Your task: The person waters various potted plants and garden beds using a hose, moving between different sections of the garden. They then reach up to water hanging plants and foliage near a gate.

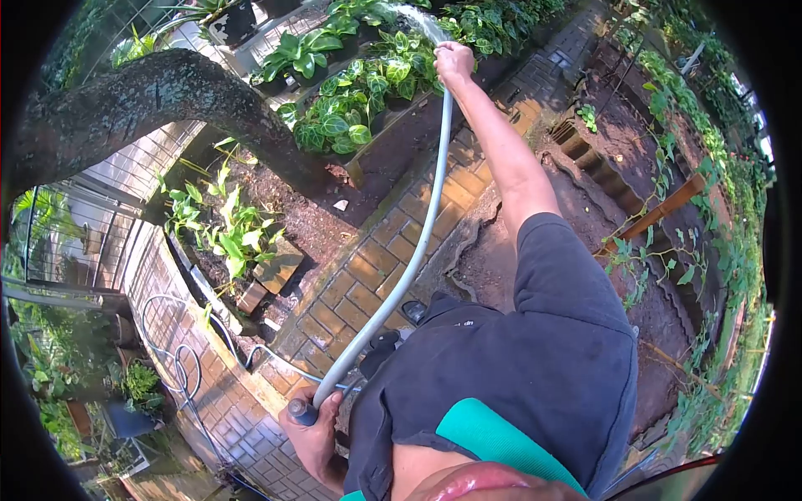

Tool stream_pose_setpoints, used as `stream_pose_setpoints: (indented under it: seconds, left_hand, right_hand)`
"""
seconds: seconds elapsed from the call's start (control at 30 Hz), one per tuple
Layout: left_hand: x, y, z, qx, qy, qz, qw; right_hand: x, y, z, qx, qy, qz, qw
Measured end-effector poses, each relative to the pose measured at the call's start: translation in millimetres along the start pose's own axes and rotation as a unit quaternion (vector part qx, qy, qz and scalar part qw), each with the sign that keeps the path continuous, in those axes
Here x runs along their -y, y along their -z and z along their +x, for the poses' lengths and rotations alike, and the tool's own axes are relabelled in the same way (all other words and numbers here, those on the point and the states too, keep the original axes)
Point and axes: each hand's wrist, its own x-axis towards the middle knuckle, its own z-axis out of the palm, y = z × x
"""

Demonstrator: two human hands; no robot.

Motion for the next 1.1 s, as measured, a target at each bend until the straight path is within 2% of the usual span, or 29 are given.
stream_pose_setpoints:
  seconds: [0.07, 0.13, 0.2, 0.37, 0.5, 0.6, 0.73, 0.87, 1.1]
  left_hand:
    - [-9, -8, 7, 0.021, -0.009, 0.022, 0.999]
    - [-13, -14, 11, 0.04, -0.029, 0.021, 0.999]
    - [-15, -19, 15, 0.059, -0.051, 0.019, 0.997]
    - [-20, -27, 23, 0.086, -0.051, 0.035, 0.994]
    - [-31, -30, 21, 0.104, -0.012, 0.031, 0.994]
    - [-33, -31, 20, 0.098, -0.018, 0.039, 0.994]
    - [-38, -33, 18, 0.108, -0.012, 0.038, 0.993]
    - [-46, -37, 14, 0.104, -0.008, 0.037, 0.994]
    - [-38, -38, 18, 0.112, -0.049, 0.05, 0.991]
  right_hand:
    - [1, 33, 19, -0.062, 0.016, -0.01, 0.998]
    - [18, 67, 20, -0.083, -0.052, 0.045, 0.994]
    - [24, 93, 24, -0.095, -0.026, 0.046, 0.994]
    - [35, 131, 21, -0.024, -0.047, 0.04, 0.998]
    - [35, 142, 15, 0.011, -0.054, 0.049, 0.997]
    - [31, 141, 9, 0.022, -0.015, 0.007, 1.0]
    - [26, 148, 20, -0.044, -0.046, 0.051, 0.997]
    - [27, 153, 34, -0.11, 0.004, 0.069, 0.991]
    - [44, 176, 41, -0.083, -0.047, 0.104, 0.99]
